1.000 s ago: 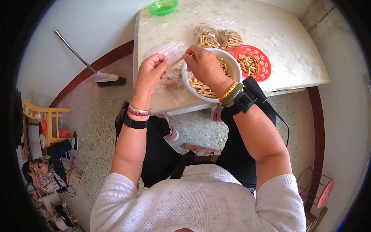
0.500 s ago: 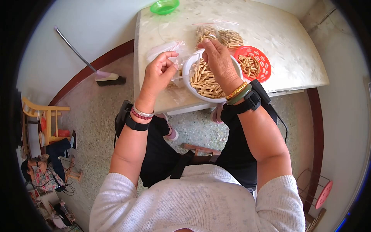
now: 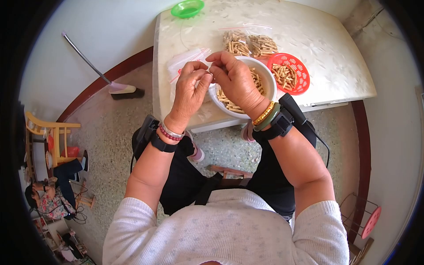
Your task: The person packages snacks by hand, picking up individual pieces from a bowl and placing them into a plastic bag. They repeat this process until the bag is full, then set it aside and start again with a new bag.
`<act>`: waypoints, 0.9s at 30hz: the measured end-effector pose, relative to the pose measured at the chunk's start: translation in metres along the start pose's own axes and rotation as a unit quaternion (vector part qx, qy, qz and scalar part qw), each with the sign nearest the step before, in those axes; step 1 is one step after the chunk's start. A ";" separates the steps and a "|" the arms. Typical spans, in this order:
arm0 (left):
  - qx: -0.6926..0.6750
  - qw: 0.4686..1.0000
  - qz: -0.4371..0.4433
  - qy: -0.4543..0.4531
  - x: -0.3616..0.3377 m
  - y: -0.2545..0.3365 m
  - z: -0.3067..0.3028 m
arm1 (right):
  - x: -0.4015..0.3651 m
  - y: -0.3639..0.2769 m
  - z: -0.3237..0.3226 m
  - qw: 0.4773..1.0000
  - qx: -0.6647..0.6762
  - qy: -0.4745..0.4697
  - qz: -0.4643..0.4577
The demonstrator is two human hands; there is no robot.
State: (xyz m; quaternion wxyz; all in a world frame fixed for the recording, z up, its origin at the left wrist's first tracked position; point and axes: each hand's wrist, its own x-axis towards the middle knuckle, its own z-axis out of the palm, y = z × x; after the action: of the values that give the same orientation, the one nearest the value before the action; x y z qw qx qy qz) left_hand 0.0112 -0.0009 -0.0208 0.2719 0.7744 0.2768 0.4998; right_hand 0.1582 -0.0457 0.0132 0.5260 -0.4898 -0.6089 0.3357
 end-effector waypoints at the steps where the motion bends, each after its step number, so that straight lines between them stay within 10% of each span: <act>1: 0.000 1.000 0.000 0.000 0.000 -0.001 0.000 | -0.001 0.001 0.003 0.998 0.056 -0.002 0.006; 27: 0.061 0.995 0.053 0.058 0.005 0.008 -0.014 | 0.001 0.004 -0.018 0.999 -0.024 -0.015 0.044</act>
State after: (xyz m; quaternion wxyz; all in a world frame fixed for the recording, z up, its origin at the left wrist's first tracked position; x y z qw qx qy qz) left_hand 0.0009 -0.0010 -0.0072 0.1807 0.7729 0.2809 0.5395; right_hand 0.1767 -0.0454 0.0138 0.4897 -0.5237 -0.6026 0.3504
